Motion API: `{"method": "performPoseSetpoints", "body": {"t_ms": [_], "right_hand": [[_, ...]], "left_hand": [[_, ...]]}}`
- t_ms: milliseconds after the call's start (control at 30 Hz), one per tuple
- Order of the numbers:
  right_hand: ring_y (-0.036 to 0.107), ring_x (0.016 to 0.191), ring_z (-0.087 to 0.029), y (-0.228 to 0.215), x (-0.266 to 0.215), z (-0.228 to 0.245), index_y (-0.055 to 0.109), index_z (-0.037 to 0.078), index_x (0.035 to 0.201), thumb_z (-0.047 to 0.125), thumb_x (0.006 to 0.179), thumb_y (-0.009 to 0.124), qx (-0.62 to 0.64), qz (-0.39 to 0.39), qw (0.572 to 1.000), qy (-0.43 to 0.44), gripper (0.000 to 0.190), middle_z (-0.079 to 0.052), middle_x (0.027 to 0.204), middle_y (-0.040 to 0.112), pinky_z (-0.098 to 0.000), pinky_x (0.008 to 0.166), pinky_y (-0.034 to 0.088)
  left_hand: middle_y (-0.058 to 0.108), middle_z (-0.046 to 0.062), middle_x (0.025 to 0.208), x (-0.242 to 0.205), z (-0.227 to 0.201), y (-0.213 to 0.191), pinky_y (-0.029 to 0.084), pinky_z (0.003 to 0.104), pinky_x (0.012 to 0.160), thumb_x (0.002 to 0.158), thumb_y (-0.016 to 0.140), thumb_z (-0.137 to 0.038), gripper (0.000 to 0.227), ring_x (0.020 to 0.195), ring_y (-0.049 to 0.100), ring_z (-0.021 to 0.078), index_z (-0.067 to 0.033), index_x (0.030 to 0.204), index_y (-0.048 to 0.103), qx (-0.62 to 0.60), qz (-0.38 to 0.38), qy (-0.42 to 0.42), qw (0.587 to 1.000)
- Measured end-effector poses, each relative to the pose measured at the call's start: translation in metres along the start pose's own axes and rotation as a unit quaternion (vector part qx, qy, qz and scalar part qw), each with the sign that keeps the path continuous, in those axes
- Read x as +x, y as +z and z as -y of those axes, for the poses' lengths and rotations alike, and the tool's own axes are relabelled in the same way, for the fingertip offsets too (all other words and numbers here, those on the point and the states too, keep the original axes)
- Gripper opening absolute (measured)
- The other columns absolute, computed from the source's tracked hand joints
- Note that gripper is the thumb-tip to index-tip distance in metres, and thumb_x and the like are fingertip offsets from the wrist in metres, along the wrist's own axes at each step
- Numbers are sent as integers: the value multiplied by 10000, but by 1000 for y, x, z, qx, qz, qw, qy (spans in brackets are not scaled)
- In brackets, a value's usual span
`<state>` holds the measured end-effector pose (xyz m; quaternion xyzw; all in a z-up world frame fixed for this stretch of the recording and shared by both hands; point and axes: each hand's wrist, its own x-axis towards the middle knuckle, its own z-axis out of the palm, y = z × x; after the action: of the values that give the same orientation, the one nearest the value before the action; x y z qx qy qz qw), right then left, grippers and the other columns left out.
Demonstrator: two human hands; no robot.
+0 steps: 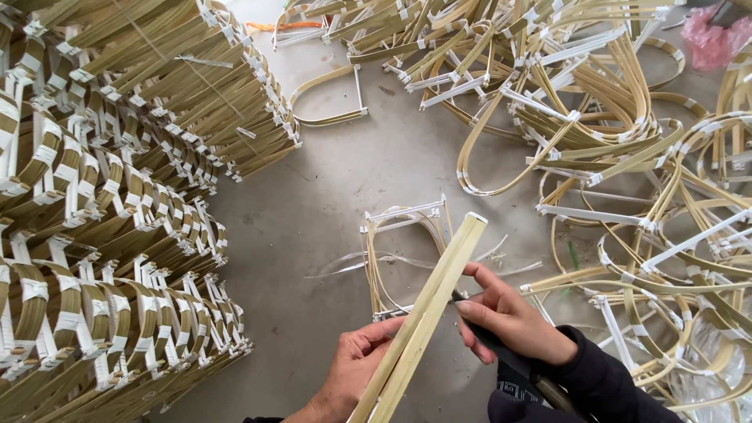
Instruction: The person sits on the workshop floor and assembles basket frames. They pick up bundles of flat bamboo strips, insert the strips into a white plastic frame, bend the strips around the frame, and tie them in place with white plastic fastening strips, then set the finished frame aside.
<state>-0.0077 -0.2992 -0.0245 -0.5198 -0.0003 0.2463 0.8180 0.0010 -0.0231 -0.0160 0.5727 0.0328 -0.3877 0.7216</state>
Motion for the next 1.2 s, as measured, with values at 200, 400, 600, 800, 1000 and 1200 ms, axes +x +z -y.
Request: {"method": "performPoseSetpoints", "body": {"t_ms": [200, 400, 600, 800, 1000, 1200], "right_hand": [[604, 442, -144, -8, 4, -10, 413, 57, 1452, 130, 1010, 501, 24, 20, 999, 11, 456, -96, 691, 646, -262, 410, 489], [629, 467, -128, -28, 4, -8, 568, -38, 1360, 84, 1025, 471, -55, 1, 998, -33, 370, -114, 736, 699, -272, 435, 530], [651, 462, -135, -33, 4, -14, 714, -114, 1089, 59, 1039, 472, -120, -54, 991, -39, 303, -133, 663, 730, -276, 426, 540], [702, 591, -134, -35, 11, -28, 717, -69, 1004, 79, 969, 550, -175, -121, 976, -55, 226, -93, 744, 756, -276, 510, 578], [759, 672, -142, 0, 16, -25, 526, 26, 1217, 62, 843, 724, -254, -278, 924, -66, 424, -94, 796, 779, -306, 564, 608], [718, 686, -89, -15, 20, -55, 550, 79, 1379, 32, 945, 611, -221, -231, 938, -134, 441, -88, 867, 783, -261, 581, 629]], "left_hand": [[784, 85, 969, 1, -1, 1, 601, 233, 751, 990, 600, -92, 382, 808, 709, 81, 18, 1346, 685, -10, 24, -8, 1000], [798, 151, 1011, 3, -1, 1, 638, 289, 798, 983, 547, -35, 378, 829, 745, 125, 50, 1335, 655, -56, 14, -34, 998], [768, 141, 952, -1, 2, 4, 629, 270, 754, 998, 564, -55, 389, 797, 730, 114, 22, 1366, 660, -28, 2, -47, 998], [783, 82, 905, -1, -5, 5, 611, 246, 754, 988, 549, -38, 393, 770, 704, 82, 50, 1353, 665, -57, -1, -36, 998], [754, 69, 822, 7, 22, -4, 570, 229, 674, 985, 562, -30, 384, 712, 680, 67, 36, 1345, 678, -34, -29, -25, 999], [794, 88, 914, 10, 24, 0, 601, 264, 693, 953, 552, -9, 383, 714, 709, 97, 46, 1311, 675, -51, -81, -64, 993]]}}
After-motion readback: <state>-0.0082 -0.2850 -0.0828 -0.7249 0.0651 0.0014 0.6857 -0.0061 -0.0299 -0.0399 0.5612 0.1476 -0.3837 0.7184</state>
